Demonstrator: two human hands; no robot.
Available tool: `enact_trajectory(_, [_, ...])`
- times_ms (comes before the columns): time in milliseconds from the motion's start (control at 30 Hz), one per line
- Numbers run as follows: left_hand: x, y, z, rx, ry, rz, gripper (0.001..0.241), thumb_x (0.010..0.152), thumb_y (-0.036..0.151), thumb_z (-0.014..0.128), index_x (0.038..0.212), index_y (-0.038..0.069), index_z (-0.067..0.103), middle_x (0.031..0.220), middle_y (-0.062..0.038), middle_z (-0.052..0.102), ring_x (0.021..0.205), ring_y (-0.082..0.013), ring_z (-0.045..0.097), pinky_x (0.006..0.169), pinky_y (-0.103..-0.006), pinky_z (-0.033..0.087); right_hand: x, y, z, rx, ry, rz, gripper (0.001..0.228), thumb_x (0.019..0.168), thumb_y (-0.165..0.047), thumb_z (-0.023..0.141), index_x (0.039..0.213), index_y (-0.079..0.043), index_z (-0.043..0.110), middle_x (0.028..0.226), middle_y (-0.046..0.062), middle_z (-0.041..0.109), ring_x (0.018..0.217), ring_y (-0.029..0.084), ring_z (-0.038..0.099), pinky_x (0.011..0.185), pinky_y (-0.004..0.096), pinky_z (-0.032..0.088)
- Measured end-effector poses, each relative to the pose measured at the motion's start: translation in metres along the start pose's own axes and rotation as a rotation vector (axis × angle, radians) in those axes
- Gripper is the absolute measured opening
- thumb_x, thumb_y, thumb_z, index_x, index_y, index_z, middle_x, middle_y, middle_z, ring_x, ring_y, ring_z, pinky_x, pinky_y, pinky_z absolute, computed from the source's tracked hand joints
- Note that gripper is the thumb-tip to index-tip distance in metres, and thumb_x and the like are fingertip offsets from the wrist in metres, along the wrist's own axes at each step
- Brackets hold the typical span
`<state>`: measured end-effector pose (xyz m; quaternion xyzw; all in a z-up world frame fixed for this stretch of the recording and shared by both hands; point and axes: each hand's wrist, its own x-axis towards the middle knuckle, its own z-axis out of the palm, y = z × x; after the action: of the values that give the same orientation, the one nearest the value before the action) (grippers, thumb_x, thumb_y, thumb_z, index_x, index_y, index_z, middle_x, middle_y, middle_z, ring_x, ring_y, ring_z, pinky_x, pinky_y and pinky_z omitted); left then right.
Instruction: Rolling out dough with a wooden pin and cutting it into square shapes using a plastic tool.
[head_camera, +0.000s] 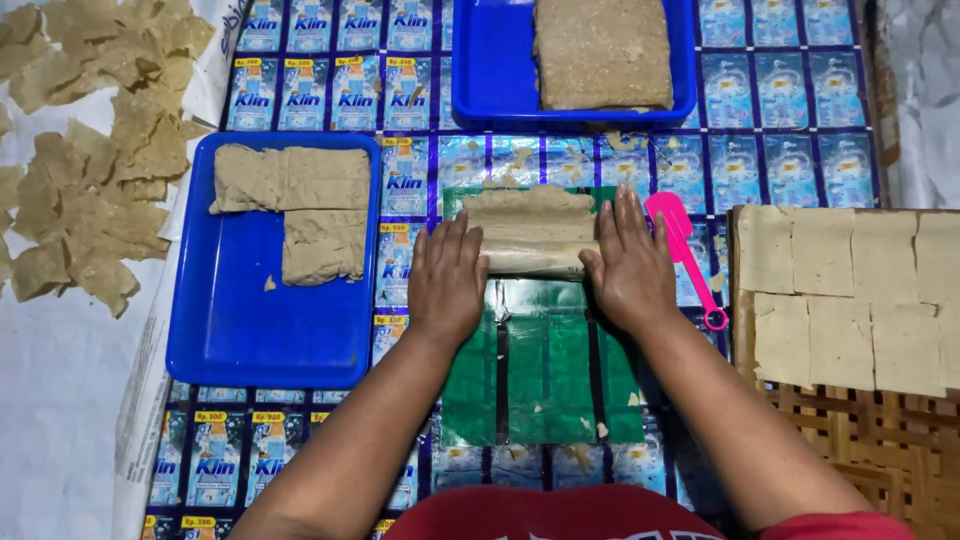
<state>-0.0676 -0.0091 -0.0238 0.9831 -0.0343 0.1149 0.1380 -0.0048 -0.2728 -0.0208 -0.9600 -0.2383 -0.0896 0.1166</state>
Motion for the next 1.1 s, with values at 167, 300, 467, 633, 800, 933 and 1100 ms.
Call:
enact_trajectory(167, [-0.036,0.005,-0.002,-0.011,0.093,0.026,0.050,0.100,0.024,0.054,0.147,0.007,0.053,0.151,-0.014,0.051,0.143,-0.0328,0.044,0.123,-0.0516,0.025,-0.025,-0.010,-0.001,0.110,0.021,0.003,0.073,0.100,-0.038,0.055,0.156,0.006,0.039,0.167,0.026,0.028,0.156,0.038,0.025,0.124,0.058,0.021])
enact_trajectory(300, [-0.021,0.000,-0.005,-0.057,0.080,0.035,0.047,0.103,0.027,0.054,0.144,0.003,0.053,0.152,-0.017,0.051,0.141,-0.0354,0.046,0.121,-0.0518,0.030,-0.007,-0.006,0.005,0.092,0.015,0.003,0.073,0.102,-0.040,0.055,0.156,0.007,0.040,0.167,0.025,0.029,0.157,0.037,0.026,0.125,0.059,0.020])
enact_trajectory(467, [0.033,-0.007,-0.008,0.010,0.025,0.005,0.050,0.104,0.029,0.051,0.143,-0.002,0.052,0.157,-0.023,0.044,0.145,-0.0429,0.038,0.120,-0.0527,0.028,0.042,0.007,0.020,-0.026,-0.065,0.074,0.066,0.106,-0.040,0.046,0.157,0.003,0.041,0.168,0.021,0.029,0.158,0.034,0.025,0.124,0.066,0.011])
enact_trajectory(633, [0.070,-0.018,0.005,0.049,0.028,-0.070,0.057,0.099,0.026,0.044,0.151,0.004,0.050,0.162,-0.021,0.037,0.152,-0.0421,0.030,0.123,-0.0547,0.022,0.079,0.010,0.016,0.052,-0.038,0.091,0.068,0.102,-0.041,0.042,0.159,-0.004,0.039,0.170,0.022,0.016,0.158,0.033,0.012,0.117,0.071,-0.001])
enact_trajectory(800, [0.059,-0.013,-0.007,0.042,-0.020,-0.036,0.054,0.099,0.027,0.044,0.149,0.008,0.052,0.162,-0.018,0.037,0.151,-0.0404,0.028,0.122,-0.0558,0.018,0.064,0.009,0.016,0.012,-0.109,0.100,0.067,0.102,-0.042,0.042,0.158,-0.005,0.038,0.171,0.018,0.013,0.159,0.030,0.010,0.118,0.070,-0.002])
enact_trajectory(933, [0.024,-0.008,-0.010,0.007,-0.048,-0.020,0.048,0.104,0.029,0.046,0.147,0.010,0.054,0.163,-0.017,0.038,0.152,-0.0390,0.028,0.125,-0.0541,0.018,0.036,-0.003,0.007,-0.016,-0.165,0.089,0.064,0.106,-0.040,0.036,0.159,-0.005,0.036,0.172,0.015,0.018,0.159,0.028,0.016,0.120,0.070,0.003])
enact_trajectory(1100, [-0.009,-0.002,-0.015,-0.024,-0.008,0.011,0.046,0.104,0.027,0.048,0.147,0.012,0.054,0.162,-0.016,0.039,0.151,-0.0370,0.032,0.124,-0.0528,0.021,0.001,-0.017,-0.003,-0.026,-0.154,0.059,0.068,0.106,-0.044,0.037,0.159,-0.003,0.031,0.170,0.017,0.021,0.157,0.030,0.018,0.121,0.064,0.008])
